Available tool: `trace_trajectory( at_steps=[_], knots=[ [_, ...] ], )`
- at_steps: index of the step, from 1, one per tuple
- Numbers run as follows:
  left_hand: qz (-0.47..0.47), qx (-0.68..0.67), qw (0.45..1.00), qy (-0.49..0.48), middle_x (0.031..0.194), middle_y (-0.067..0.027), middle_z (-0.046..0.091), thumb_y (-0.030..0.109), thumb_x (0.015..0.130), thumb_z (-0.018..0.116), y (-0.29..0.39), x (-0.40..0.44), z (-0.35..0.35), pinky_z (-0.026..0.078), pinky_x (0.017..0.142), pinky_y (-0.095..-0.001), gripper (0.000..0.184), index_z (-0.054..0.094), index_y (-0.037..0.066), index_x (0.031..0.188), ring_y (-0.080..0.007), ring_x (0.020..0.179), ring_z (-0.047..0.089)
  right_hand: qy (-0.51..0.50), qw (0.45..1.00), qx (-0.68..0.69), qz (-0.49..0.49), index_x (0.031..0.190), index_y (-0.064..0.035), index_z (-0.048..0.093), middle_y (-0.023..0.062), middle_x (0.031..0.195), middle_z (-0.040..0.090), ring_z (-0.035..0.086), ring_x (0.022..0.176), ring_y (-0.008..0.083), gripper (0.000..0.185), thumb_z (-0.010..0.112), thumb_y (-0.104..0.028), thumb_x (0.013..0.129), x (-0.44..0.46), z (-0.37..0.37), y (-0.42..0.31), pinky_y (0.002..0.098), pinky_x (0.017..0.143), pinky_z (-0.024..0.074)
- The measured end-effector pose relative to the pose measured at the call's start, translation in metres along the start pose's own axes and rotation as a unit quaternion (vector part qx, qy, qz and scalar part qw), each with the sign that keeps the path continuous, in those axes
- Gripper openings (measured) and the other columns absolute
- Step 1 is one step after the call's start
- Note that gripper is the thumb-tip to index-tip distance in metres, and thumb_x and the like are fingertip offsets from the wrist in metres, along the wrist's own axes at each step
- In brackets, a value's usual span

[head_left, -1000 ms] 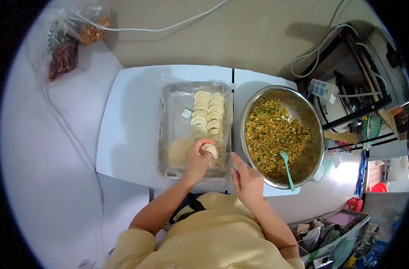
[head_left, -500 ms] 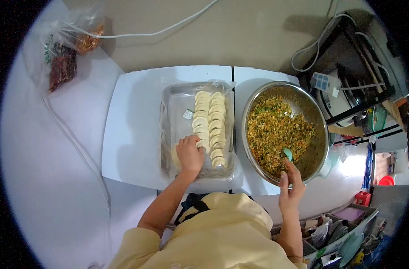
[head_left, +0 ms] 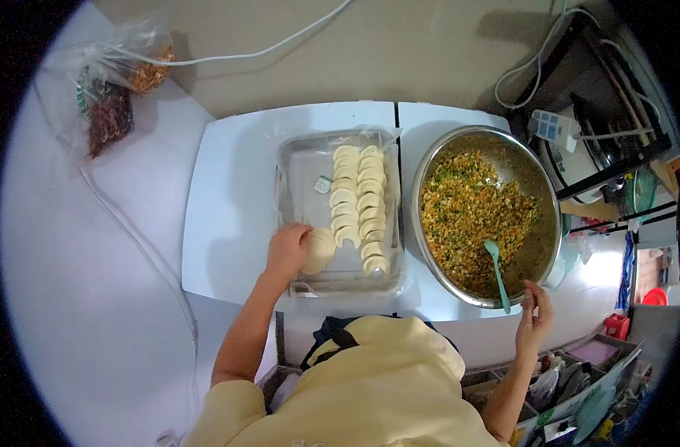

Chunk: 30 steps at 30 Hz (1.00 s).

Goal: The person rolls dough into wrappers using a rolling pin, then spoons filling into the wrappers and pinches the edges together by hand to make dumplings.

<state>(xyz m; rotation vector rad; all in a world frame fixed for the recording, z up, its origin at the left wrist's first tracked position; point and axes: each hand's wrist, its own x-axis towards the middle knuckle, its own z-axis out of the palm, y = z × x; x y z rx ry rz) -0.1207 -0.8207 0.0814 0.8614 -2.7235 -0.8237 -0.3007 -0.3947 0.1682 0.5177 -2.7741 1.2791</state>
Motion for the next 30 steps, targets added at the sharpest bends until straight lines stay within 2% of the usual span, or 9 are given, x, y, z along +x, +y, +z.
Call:
trace_trajectory(
  at_steps=[1, 3, 6, 13, 20, 26, 28, 29, 30],
  knots=[
    [0.034, 0.045, 0.998, -0.005, 0.088, -0.0118, 0.063, 0.013, 0.078, 0.061, -0.002, 0.0, 0.001, 0.048, 0.073, -0.0403, 0.013, 0.067, 0.005, 0.087, -0.0324, 0.085, 0.059, 0.0, 1.0, 0.0, 0.001, 0.102, -0.0035, 0.065, 0.0085, 0.087, 0.062, 0.054, 0.068, 0.0176, 0.018, 0.053, -0.006, 0.088, 0.002, 0.0, 0.0, 0.027, 0.061, 0.0425],
    [0.011, 0.049, 0.998, -0.033, 0.09, -0.0128, 0.062, 0.015, 0.079, 0.061, 0.007, -0.002, -0.004, 0.047, 0.076, -0.0412, 0.016, 0.066, 0.003, 0.088, -0.0327, 0.087, 0.059, -0.046, 0.98, -0.123, -0.148, 0.1, -0.0016, 0.063, 0.0097, 0.091, 0.06, 0.054, 0.081, 0.0224, 0.022, 0.051, 0.001, 0.081, 0.006, -0.004, -0.007, 0.0297, 0.067, 0.0419],
    [-0.01, 0.055, 0.997, -0.052, 0.091, -0.0123, 0.061, 0.019, 0.077, 0.064, 0.011, -0.003, -0.006, 0.047, 0.077, -0.0412, 0.02, 0.065, 0.003, 0.089, -0.0322, 0.088, 0.058, -0.119, 0.962, -0.176, -0.173, 0.1, -0.0033, 0.063, 0.0127, 0.1, 0.059, 0.052, 0.093, 0.0308, 0.033, 0.051, 0.005, 0.07, 0.005, -0.007, -0.02, 0.0366, 0.079, 0.0403],
    [-0.069, 0.053, 0.995, -0.051, 0.088, -0.0104, 0.06, 0.02, 0.073, 0.069, 0.015, -0.008, -0.005, 0.047, 0.076, -0.0389, 0.024, 0.06, 0.005, 0.089, -0.0301, 0.087, 0.058, -0.175, 0.955, -0.15, -0.186, 0.106, -0.0069, 0.063, 0.0103, 0.103, 0.058, 0.05, 0.097, 0.032, 0.044, 0.055, 0.003, 0.065, 0.001, -0.006, -0.026, 0.0421, 0.085, 0.0369],
    [-0.125, -0.011, 0.991, -0.041, 0.084, -0.0104, 0.06, 0.01, 0.068, 0.073, 0.022, -0.007, -0.006, 0.047, 0.073, -0.0355, 0.024, 0.061, 0.004, 0.088, -0.027, 0.079, 0.058, -0.178, 0.952, -0.148, -0.199, 0.105, -0.0094, 0.066, 0.0102, 0.104, 0.055, 0.049, 0.096, 0.0325, 0.034, 0.067, -0.018, 0.072, -0.001, 0.002, -0.02, 0.0452, 0.084, 0.0375],
    [-0.069, -0.072, 0.995, -0.029, 0.084, -0.0102, 0.061, 0.007, 0.07, 0.069, 0.002, -0.021, -0.001, 0.047, 0.072, -0.0337, 0.015, 0.063, 0.003, 0.083, -0.0248, 0.076, 0.058, -0.137, 0.968, -0.142, -0.157, 0.11, -0.0113, 0.064, 0.0108, 0.1, 0.054, 0.049, 0.095, 0.0309, 0.043, 0.068, -0.035, 0.073, 0.001, 0.017, -0.016, 0.0461, 0.085, 0.0359],
    [0.047, -0.103, 0.993, -0.034, 0.089, -0.01, 0.064, 0.006, 0.075, 0.065, 0.001, -0.023, -0.011, 0.047, 0.075, -0.0326, 0.013, 0.062, 0.004, 0.087, -0.0222, 0.081, 0.06, -0.151, 0.961, -0.186, -0.14, 0.113, -0.0103, 0.062, 0.0094, 0.098, 0.054, 0.049, 0.095, 0.0293, 0.051, 0.067, -0.041, 0.074, 0.005, 0.015, -0.022, 0.0458, 0.088, 0.0337],
    [0.054, -0.108, 0.992, -0.042, 0.089, -0.01, 0.064, 0.006, 0.075, 0.065, 0.004, -0.025, -0.017, 0.047, 0.075, -0.0326, 0.013, 0.062, 0.004, 0.087, -0.0222, 0.081, 0.06, -0.147, 0.961, -0.193, -0.132, 0.113, -0.0103, 0.062, 0.0094, 0.098, 0.054, 0.049, 0.095, 0.0293, 0.051, 0.067, -0.041, 0.074, 0.005, 0.014, -0.023, 0.0458, 0.088, 0.0337],
    [-0.067, -0.226, 0.967, -0.095, 0.091, -0.0098, 0.063, 0.007, 0.08, 0.064, 0.011, -0.028, -0.027, 0.047, 0.079, -0.032, 0.013, 0.06, 0.003, 0.092, -0.0219, 0.085, 0.06, -0.145, 0.957, -0.21, -0.14, 0.112, -0.0103, 0.062, 0.009, 0.099, 0.054, 0.049, 0.095, 0.029, 0.051, 0.067, -0.042, 0.073, 0.006, 0.012, -0.024, 0.046, 0.089, 0.0336]
  ],
)
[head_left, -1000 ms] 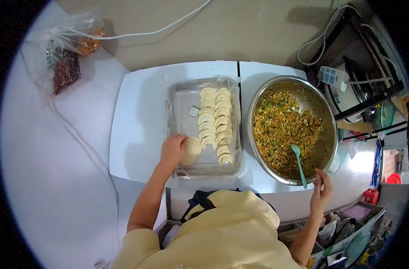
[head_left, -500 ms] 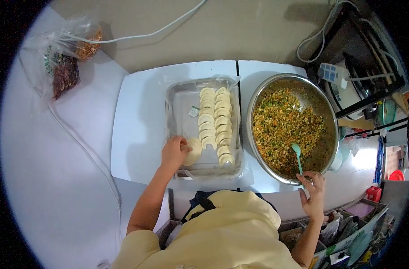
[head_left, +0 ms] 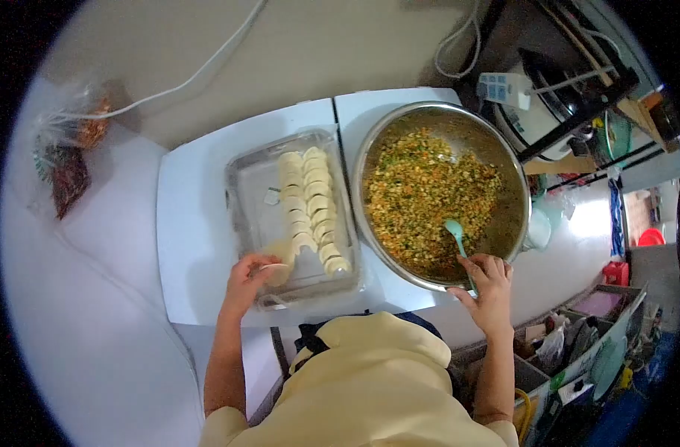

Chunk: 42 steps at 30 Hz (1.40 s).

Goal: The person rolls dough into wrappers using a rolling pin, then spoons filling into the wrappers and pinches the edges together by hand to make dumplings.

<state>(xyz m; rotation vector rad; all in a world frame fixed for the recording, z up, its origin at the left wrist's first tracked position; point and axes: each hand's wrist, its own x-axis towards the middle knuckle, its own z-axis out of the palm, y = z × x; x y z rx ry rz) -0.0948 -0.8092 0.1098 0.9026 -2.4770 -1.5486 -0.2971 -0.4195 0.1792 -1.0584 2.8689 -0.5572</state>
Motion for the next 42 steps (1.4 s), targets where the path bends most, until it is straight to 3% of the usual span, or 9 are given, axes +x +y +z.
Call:
trace_trajectory(
  at_steps=[1, 2, 4, 10, 13, 15, 30, 32, 42],
  knots=[
    [-0.121, -0.125, 0.984, -0.034, 0.093, -0.0097, 0.063, 0.008, 0.084, 0.062, 0.004, -0.003, -0.001, 0.047, 0.083, -0.0314, 0.014, 0.059, 0.002, 0.096, -0.0215, 0.09, 0.06, 0.0, 1.0, -0.018, -0.007, 0.112, -0.0102, 0.063, 0.0086, 0.1, 0.054, 0.049, 0.095, 0.0287, 0.052, 0.067, -0.043, 0.072, 0.0, -0.001, 0.0, 0.0463, 0.09, 0.0336],
    [-0.118, -0.126, 0.984, -0.04, 0.093, -0.0097, 0.063, 0.008, 0.084, 0.062, 0.0, -0.005, 0.002, 0.047, 0.083, -0.0314, 0.014, 0.059, 0.002, 0.096, -0.0215, 0.09, 0.06, -0.004, 1.0, -0.015, -0.001, 0.111, -0.0112, 0.063, 0.0071, 0.097, 0.056, 0.049, 0.097, 0.0275, 0.052, 0.067, -0.045, 0.071, 0.0, -0.004, 0.001, 0.0469, 0.09, 0.0337],
    [-0.104, -0.449, 0.887, 0.033, 0.096, -0.0081, 0.063, 0.012, 0.09, 0.056, -0.001, -0.006, 0.011, 0.048, 0.086, -0.0355, 0.016, 0.056, 0.004, 0.104, -0.0206, 0.093, 0.059, -0.01, 1.0, -0.015, -0.02, 0.111, -0.0115, 0.063, 0.0063, 0.094, 0.056, 0.05, 0.096, 0.0269, 0.051, 0.067, -0.044, 0.071, -0.003, -0.005, 0.008, 0.047, 0.091, 0.0336],
    [-0.136, -0.703, 0.699, 0.005, 0.103, -0.0091, 0.062, 0.016, 0.09, 0.058, 0.053, 0.0, 0.046, 0.051, 0.085, -0.0373, 0.019, 0.057, 0.005, 0.105, -0.0216, 0.096, 0.06, 0.066, 0.993, 0.066, -0.073, 0.105, -0.0097, 0.065, 0.0069, 0.079, 0.057, 0.053, 0.078, 0.0272, 0.032, 0.069, -0.025, 0.077, -0.003, 0.007, 0.017, 0.042, 0.084, 0.0402],
    [-0.121, -0.741, 0.657, -0.061, 0.113, -0.0117, 0.059, 0.015, 0.091, 0.055, 0.048, 0.007, 0.068, 0.048, 0.091, -0.0382, 0.027, 0.054, 0.005, 0.116, -0.0228, 0.103, 0.058, 0.167, 0.972, 0.158, 0.051, 0.102, -0.0052, 0.065, 0.0078, 0.079, 0.06, 0.058, 0.07, 0.0224, 0.019, 0.062, -0.014, 0.085, -0.001, 0.019, 0.005, 0.0347, 0.072, 0.0477],
    [-0.151, -0.739, 0.652, -0.076, 0.114, -0.0112, 0.059, 0.014, 0.091, 0.055, 0.067, 0.009, 0.079, 0.048, 0.092, -0.0374, 0.027, 0.054, 0.003, 0.116, -0.0225, 0.105, 0.058, 0.162, 0.858, 0.445, 0.2, 0.101, -0.0006, 0.064, 0.0084, 0.082, 0.064, 0.061, 0.068, 0.0163, 0.017, 0.055, -0.012, 0.091, 0.004, 0.025, -0.012, 0.028, 0.064, 0.0499],
    [-0.119, -0.692, 0.701, -0.123, 0.12, -0.0111, 0.053, 0.016, 0.092, 0.053, 0.118, 0.019, 0.115, 0.042, 0.099, -0.0406, 0.037, 0.043, 0.001, 0.125, -0.0235, 0.115, 0.051, 0.017, 0.807, 0.559, 0.188, 0.106, 0.0071, 0.059, 0.0113, 0.086, 0.065, 0.062, 0.077, 0.0148, 0.028, 0.05, -0.017, 0.095, 0.024, 0.046, -0.029, 0.028, 0.072, 0.051],
    [-0.113, -0.698, 0.696, -0.127, 0.122, -0.0117, 0.051, 0.016, 0.092, 0.053, 0.119, 0.021, 0.115, 0.041, 0.1, -0.0419, 0.038, 0.042, 0.002, 0.126, -0.0239, 0.117, 0.049, 0.053, 0.736, 0.643, 0.205, 0.105, 0.0072, 0.059, 0.0116, 0.084, 0.065, 0.063, 0.075, 0.0164, 0.029, 0.051, -0.019, 0.095, 0.024, 0.047, -0.027, 0.0292, 0.071, 0.0521],
    [-0.112, -0.679, 0.716, -0.123, 0.126, -0.0186, 0.048, 0.017, 0.093, 0.05, 0.121, 0.024, 0.114, 0.04, 0.101, -0.0437, 0.04, 0.04, -0.001, 0.127, -0.0313, 0.118, 0.048, 0.074, 0.638, 0.7, 0.312, 0.102, 0.0063, 0.06, 0.0153, 0.083, 0.066, 0.065, 0.073, 0.0214, 0.031, 0.051, -0.022, 0.094, 0.035, 0.032, -0.015, 0.031, 0.069, 0.0542]
  ],
)
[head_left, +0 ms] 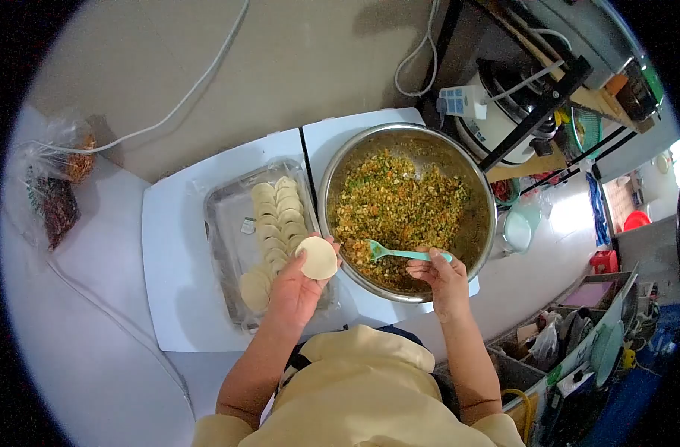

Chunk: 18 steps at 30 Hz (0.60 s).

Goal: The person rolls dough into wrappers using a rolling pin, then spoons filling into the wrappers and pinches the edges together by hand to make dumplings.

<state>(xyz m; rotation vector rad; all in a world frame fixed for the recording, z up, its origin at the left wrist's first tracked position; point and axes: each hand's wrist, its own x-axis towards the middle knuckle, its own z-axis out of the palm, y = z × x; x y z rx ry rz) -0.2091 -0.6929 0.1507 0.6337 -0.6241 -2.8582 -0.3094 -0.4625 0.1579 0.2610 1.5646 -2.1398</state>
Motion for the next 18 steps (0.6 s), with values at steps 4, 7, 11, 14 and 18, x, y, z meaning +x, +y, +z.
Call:
trace_trajectory(
  at_steps=[4, 7, 11, 14, 18],
  knots=[
    [-0.04, 0.027, 0.999, 0.017, 0.126, -0.0198, 0.049, 0.018, 0.094, 0.046, -0.006, 0.006, -0.001, 0.04, 0.101, -0.0438, 0.041, 0.039, -0.004, 0.128, -0.0321, 0.117, 0.049, 0.015, 0.999, 0.043, -0.021, 0.102, 0.0052, 0.059, 0.0155, 0.083, 0.066, 0.065, 0.074, 0.0221, 0.028, 0.051, -0.02, 0.093, -0.002, -0.006, -0.005, 0.0316, 0.07, 0.0545],
    [-0.098, 0.054, 0.994, 0.001, 0.126, -0.0197, 0.049, 0.021, 0.096, 0.041, -0.014, 0.014, 0.004, 0.039, 0.101, -0.0445, 0.04, 0.04, -0.005, 0.127, -0.0313, 0.117, 0.049, 0.023, 0.996, 0.056, -0.068, 0.102, 0.0056, 0.059, 0.0159, 0.084, 0.066, 0.065, 0.074, 0.0215, 0.028, 0.052, -0.02, 0.093, -0.013, -0.003, -0.016, 0.0316, 0.069, 0.0543],
    [-0.133, 0.043, 0.99, 0.0, 0.126, -0.0192, 0.049, 0.023, 0.098, 0.035, -0.026, 0.025, 0.035, 0.038, 0.102, -0.046, 0.04, 0.039, -0.005, 0.128, -0.0306, 0.118, 0.049, 0.02, 0.993, 0.001, -0.12, 0.103, 0.0058, 0.059, 0.0166, 0.087, 0.066, 0.065, 0.075, 0.0219, 0.029, 0.052, -0.02, 0.093, -0.031, 0.001, -0.024, 0.0314, 0.071, 0.0536],
    [-0.145, 0.031, 0.987, -0.061, 0.131, -0.0173, 0.045, 0.026, 0.1, 0.033, -0.033, 0.034, 0.05, 0.036, 0.105, -0.0464, 0.041, 0.038, -0.001, 0.13, -0.0311, 0.119, 0.047, -0.016, 0.959, -0.141, -0.247, 0.106, 0.0049, 0.059, 0.0171, 0.093, 0.065, 0.064, 0.082, 0.0235, 0.027, 0.052, -0.018, 0.093, -0.047, 0.001, -0.018, 0.033, 0.075, 0.0514],
    [-0.14, 0.003, 0.989, -0.038, 0.127, -0.0187, 0.048, 0.025, 0.099, 0.035, -0.046, 0.05, 0.053, 0.036, 0.105, -0.0459, 0.04, 0.039, -0.001, 0.129, -0.0323, 0.119, 0.047, -0.093, 0.785, -0.449, -0.416, 0.111, -0.0028, 0.059, 0.0187, 0.1, 0.062, 0.062, 0.087, 0.032, 0.028, 0.059, -0.01, 0.084, -0.056, -0.007, -0.01, 0.0353, 0.072, 0.0514]
  ],
)
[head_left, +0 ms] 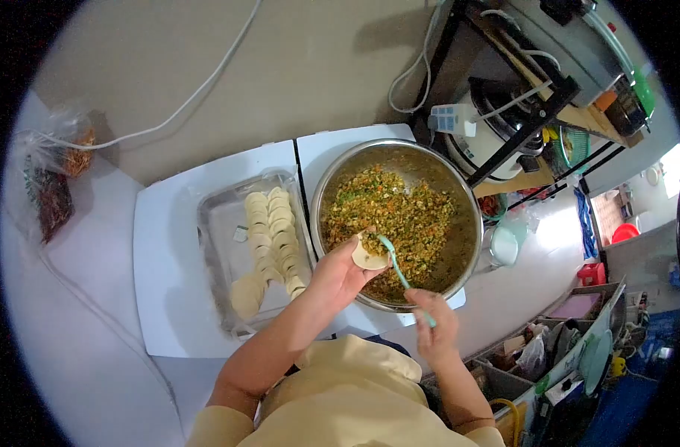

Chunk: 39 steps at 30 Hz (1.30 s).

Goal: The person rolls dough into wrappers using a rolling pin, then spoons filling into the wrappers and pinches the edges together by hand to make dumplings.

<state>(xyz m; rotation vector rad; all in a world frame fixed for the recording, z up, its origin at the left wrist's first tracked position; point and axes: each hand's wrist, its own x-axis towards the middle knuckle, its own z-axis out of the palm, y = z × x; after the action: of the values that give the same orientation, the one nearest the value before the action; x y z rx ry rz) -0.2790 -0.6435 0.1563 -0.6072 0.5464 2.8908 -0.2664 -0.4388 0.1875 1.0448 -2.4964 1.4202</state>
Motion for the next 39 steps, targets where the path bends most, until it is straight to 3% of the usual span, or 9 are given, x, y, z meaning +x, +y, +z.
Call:
trace_trajectory(
  at_steps=[3, 11, 14, 15, 20, 23, 29, 33, 39],
  knots=[
    [-0.004, -0.002, 1.0, -0.01, 0.126, -0.0197, 0.048, 0.024, 0.099, 0.035, -0.002, 0.005, -0.001, 0.036, 0.104, -0.0457, 0.038, 0.04, -0.001, 0.127, -0.0343, 0.119, 0.046, -0.074, 0.983, -0.126, -0.109, 0.117, -0.0041, 0.056, 0.0188, 0.102, 0.061, 0.062, 0.087, 0.033, 0.036, 0.061, -0.011, 0.082, -0.005, 0.006, 0.002, 0.0366, 0.069, 0.0519],
    [0.003, -0.001, 1.0, 0.015, 0.113, -0.0188, 0.055, 0.022, 0.1, 0.032, -0.009, 0.017, -0.004, 0.042, 0.098, -0.0447, 0.035, 0.043, -0.001, 0.123, -0.0345, 0.112, 0.053, -0.101, 0.965, -0.199, -0.138, 0.119, -0.0044, 0.053, 0.0184, 0.108, 0.059, 0.062, 0.086, 0.0323, 0.04, 0.062, -0.01, 0.08, -0.016, 0.015, 0.013, 0.0371, 0.068, 0.0522],
    [-0.008, -0.001, 1.0, 0.03, 0.114, -0.0181, 0.054, 0.023, 0.1, 0.033, -0.008, 0.02, -0.008, 0.043, 0.098, -0.0445, 0.035, 0.045, -0.001, 0.122, -0.0334, 0.112, 0.053, -0.077, 0.99, -0.098, -0.068, 0.114, -0.0031, 0.056, 0.0179, 0.105, 0.06, 0.063, 0.088, 0.0302, 0.032, 0.058, -0.009, 0.083, -0.016, 0.01, 0.016, 0.0371, 0.072, 0.0517],
    [-0.012, -0.001, 1.0, 0.021, 0.117, -0.0182, 0.053, 0.024, 0.1, 0.034, -0.008, 0.021, -0.01, 0.042, 0.1, -0.0452, 0.037, 0.044, -0.001, 0.124, -0.0336, 0.113, 0.051, 0.004, 1.0, 0.016, 0.01, 0.112, -0.0014, 0.058, 0.0173, 0.102, 0.061, 0.063, 0.088, 0.0285, 0.029, 0.057, -0.01, 0.085, -0.017, 0.01, 0.017, 0.0368, 0.074, 0.051],
    [-0.05, -0.005, 0.998, -0.037, 0.123, -0.0169, 0.051, 0.026, 0.099, 0.035, -0.003, 0.018, -0.011, 0.041, 0.1, -0.0463, 0.04, 0.043, -0.001, 0.128, -0.0317, 0.112, 0.051, 0.163, 0.925, 0.304, 0.16, 0.11, 0.0041, 0.059, 0.0156, 0.095, 0.064, 0.063, 0.087, 0.0239, 0.028, 0.05, -0.016, 0.093, -0.01, 0.002, 0.016, 0.0355, 0.079, 0.0499],
    [-0.068, -0.002, 0.998, -0.013, 0.124, -0.0171, 0.051, 0.026, 0.099, 0.036, -0.001, 0.015, -0.006, 0.041, 0.1, -0.0468, 0.041, 0.042, -0.001, 0.128, -0.031, 0.115, 0.05, 0.15, 0.907, 0.334, 0.206, 0.111, 0.0042, 0.059, 0.0163, 0.098, 0.063, 0.063, 0.089, 0.0235, 0.029, 0.049, -0.016, 0.093, -0.012, -0.005, 0.017, 0.0353, 0.08, 0.0501],
    [-0.082, -0.005, 0.996, -0.016, 0.122, -0.0187, 0.05, 0.024, 0.1, 0.034, -0.003, 0.015, -0.008, 0.044, 0.098, -0.0441, 0.039, 0.044, -0.003, 0.126, -0.0306, 0.113, 0.051, 0.076, 0.957, 0.246, 0.134, 0.109, 0.0044, 0.06, 0.0174, 0.097, 0.063, 0.063, 0.089, 0.0245, 0.026, 0.053, -0.012, 0.089, -0.02, -0.005, 0.018, 0.0331, 0.079, 0.0499],
    [-0.089, -0.007, 0.996, -0.031, 0.123, -0.0193, 0.05, 0.022, 0.1, 0.033, -0.001, 0.014, -0.01, 0.043, 0.099, -0.0431, 0.039, 0.042, -0.003, 0.129, -0.0301, 0.116, 0.049, 0.127, 0.952, 0.248, 0.128, 0.107, 0.0031, 0.061, 0.0169, 0.097, 0.063, 0.063, 0.087, 0.0245, 0.025, 0.057, -0.009, 0.085, -0.024, -0.017, 0.018, 0.0333, 0.076, 0.0502],
    [-0.064, 0.058, 0.996, -0.036, 0.123, -0.0183, 0.051, 0.023, 0.099, 0.034, 0.001, 0.011, -0.005, 0.042, 0.1, -0.0412, 0.043, 0.037, -0.002, 0.133, -0.0285, 0.118, 0.048, 0.039, 0.998, 0.045, 0.032, 0.101, -0.0028, 0.065, 0.0151, 0.095, 0.063, 0.062, 0.083, 0.0269, 0.025, 0.061, -0.007, 0.077, -0.017, -0.04, 0.012, 0.0339, 0.069, 0.0502]
  ],
)
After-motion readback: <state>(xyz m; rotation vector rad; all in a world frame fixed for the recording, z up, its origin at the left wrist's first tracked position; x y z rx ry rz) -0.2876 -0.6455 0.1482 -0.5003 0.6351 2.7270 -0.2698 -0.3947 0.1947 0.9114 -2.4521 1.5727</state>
